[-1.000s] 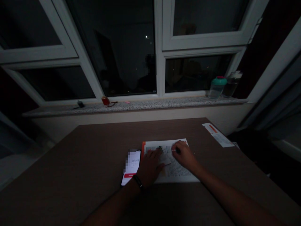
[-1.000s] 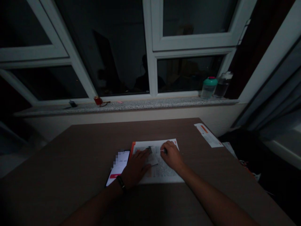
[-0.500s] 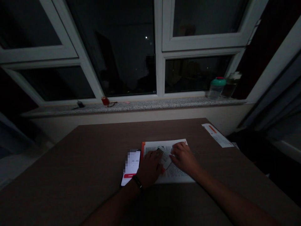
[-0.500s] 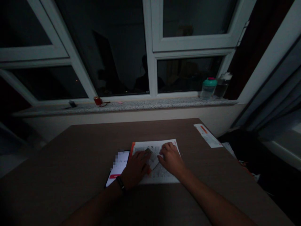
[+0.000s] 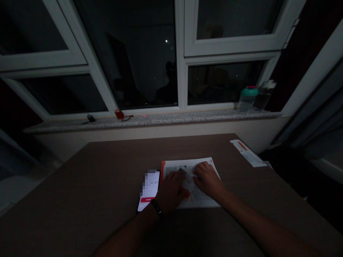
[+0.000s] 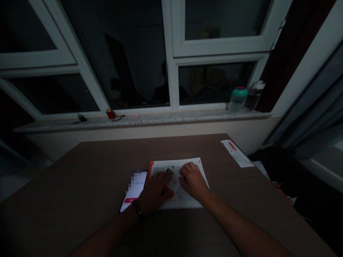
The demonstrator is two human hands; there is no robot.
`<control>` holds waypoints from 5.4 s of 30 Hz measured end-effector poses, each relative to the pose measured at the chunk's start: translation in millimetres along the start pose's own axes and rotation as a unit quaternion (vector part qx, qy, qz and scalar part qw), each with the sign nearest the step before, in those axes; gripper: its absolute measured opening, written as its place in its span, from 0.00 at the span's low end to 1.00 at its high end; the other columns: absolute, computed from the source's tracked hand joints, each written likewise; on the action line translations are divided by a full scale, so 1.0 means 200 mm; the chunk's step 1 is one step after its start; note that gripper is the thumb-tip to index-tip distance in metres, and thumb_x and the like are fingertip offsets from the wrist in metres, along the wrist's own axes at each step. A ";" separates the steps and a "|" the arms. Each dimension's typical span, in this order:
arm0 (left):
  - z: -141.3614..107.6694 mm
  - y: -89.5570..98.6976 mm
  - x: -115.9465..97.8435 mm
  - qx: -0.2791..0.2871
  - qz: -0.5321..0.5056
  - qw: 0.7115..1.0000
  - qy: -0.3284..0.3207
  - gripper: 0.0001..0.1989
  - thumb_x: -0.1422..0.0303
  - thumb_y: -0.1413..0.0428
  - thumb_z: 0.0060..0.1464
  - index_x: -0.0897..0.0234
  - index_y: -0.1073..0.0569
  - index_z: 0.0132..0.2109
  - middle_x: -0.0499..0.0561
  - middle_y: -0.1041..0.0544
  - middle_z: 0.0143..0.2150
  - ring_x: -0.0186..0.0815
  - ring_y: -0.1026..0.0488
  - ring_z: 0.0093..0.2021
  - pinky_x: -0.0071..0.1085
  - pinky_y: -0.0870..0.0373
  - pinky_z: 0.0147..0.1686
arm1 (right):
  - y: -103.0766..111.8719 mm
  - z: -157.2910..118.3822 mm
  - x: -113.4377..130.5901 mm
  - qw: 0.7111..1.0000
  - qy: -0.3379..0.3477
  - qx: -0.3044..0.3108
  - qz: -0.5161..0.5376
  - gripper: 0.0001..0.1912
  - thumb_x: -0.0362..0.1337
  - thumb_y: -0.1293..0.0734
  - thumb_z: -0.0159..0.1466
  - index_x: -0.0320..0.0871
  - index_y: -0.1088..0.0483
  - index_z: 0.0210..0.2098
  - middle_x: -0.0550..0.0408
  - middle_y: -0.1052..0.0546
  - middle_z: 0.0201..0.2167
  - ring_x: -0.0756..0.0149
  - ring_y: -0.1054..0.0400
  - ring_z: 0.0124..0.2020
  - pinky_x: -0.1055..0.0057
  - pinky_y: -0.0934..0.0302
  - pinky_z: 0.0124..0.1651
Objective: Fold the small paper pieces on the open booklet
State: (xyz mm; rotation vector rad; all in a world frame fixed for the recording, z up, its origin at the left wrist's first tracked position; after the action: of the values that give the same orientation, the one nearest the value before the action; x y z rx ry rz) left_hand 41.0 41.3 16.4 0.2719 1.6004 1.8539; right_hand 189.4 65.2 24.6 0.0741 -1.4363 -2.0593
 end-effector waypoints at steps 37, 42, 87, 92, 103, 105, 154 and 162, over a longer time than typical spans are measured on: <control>0.00 -0.01 -0.03 0.011 -0.011 0.999 -0.035 0.25 0.67 0.45 0.60 0.59 0.39 0.63 0.54 0.40 0.67 0.44 0.44 0.66 0.47 0.46 0.64 | 0.01 0.00 0.08 0.992 0.080 0.034 0.087 0.10 0.28 0.33 0.59 0.44 0.34 0.39 0.49 0.28 0.43 0.56 0.39 0.50 0.60 0.39 0.52; 0.00 -0.02 -0.03 0.018 -0.009 0.999 -0.033 0.24 0.67 0.46 0.61 0.61 0.38 0.63 0.55 0.41 0.68 0.44 0.45 0.66 0.47 0.46 0.64 | 0.01 -0.01 0.08 0.990 0.084 0.043 0.107 0.11 0.28 0.32 0.58 0.43 0.34 0.40 0.48 0.29 0.44 0.56 0.39 0.51 0.60 0.40 0.53; -0.01 0.00 -0.02 -0.002 -0.014 1.000 -0.027 0.16 0.68 0.42 0.58 0.61 0.31 0.54 0.56 0.32 0.61 0.46 0.37 0.60 0.46 0.41 0.60 | -0.02 -0.03 0.11 0.984 0.140 0.085 0.072 0.11 0.31 0.34 0.63 0.46 0.29 0.45 0.49 0.28 0.51 0.56 0.38 0.55 0.51 0.48 0.63; -0.01 0.00 -0.03 -0.006 -0.014 1.000 -0.026 0.16 0.69 0.42 0.58 0.61 0.31 0.54 0.56 0.32 0.61 0.45 0.37 0.60 0.45 0.42 0.61 | -0.02 -0.02 0.11 0.983 0.144 0.084 0.078 0.10 0.31 0.34 0.63 0.45 0.29 0.44 0.49 0.28 0.52 0.56 0.38 0.56 0.51 0.48 0.63; -0.01 0.01 -0.02 -0.001 -0.023 1.000 -0.020 0.15 0.68 0.41 0.58 0.60 0.29 0.52 0.55 0.32 0.60 0.45 0.37 0.60 0.45 0.41 0.60 | -0.04 -0.03 0.10 0.982 0.148 0.086 0.079 0.08 0.31 0.35 0.63 0.45 0.28 0.42 0.50 0.28 0.52 0.56 0.39 0.56 0.52 0.50 0.64; -0.01 0.01 -0.02 -0.003 -0.025 0.999 -0.023 0.15 0.69 0.40 0.58 0.60 0.28 0.52 0.54 0.32 0.60 0.45 0.37 0.60 0.46 0.41 0.60 | -0.03 -0.03 0.10 0.982 0.149 0.087 0.080 0.08 0.31 0.34 0.62 0.45 0.29 0.42 0.50 0.28 0.52 0.56 0.39 0.55 0.52 0.49 0.63; 0.00 0.00 -0.07 0.033 -0.009 0.997 -0.074 0.13 0.73 0.45 0.61 0.61 0.29 0.53 0.52 0.33 0.62 0.44 0.39 0.62 0.44 0.38 0.60 | -0.05 -0.01 0.02 0.988 0.107 0.081 0.077 0.23 0.29 0.38 0.62 0.43 0.33 0.57 0.48 0.33 0.61 0.54 0.47 0.64 0.52 0.45 0.65; 0.01 -0.03 -0.07 0.051 0.011 0.996 -0.077 0.17 0.75 0.44 0.60 0.62 0.31 0.55 0.51 0.34 0.64 0.46 0.39 0.62 0.45 0.36 0.59 | -0.08 -0.01 -0.01 0.989 0.086 0.085 0.086 0.23 0.28 0.38 0.61 0.41 0.34 0.56 0.46 0.33 0.61 0.56 0.46 0.64 0.54 0.45 0.64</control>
State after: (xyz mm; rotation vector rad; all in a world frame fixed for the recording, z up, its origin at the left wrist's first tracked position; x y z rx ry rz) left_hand 53.9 34.5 15.2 0.4674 1.5929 1.7262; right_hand 184.3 66.7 9.5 0.1859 -1.4556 -1.7455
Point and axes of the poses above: each hand's wrist, its own z-axis towards the middle knuckle, its own y-axis out of the back of the hand, x = y × z, the point moved 7 cm from there along z, towards the middle knuckle
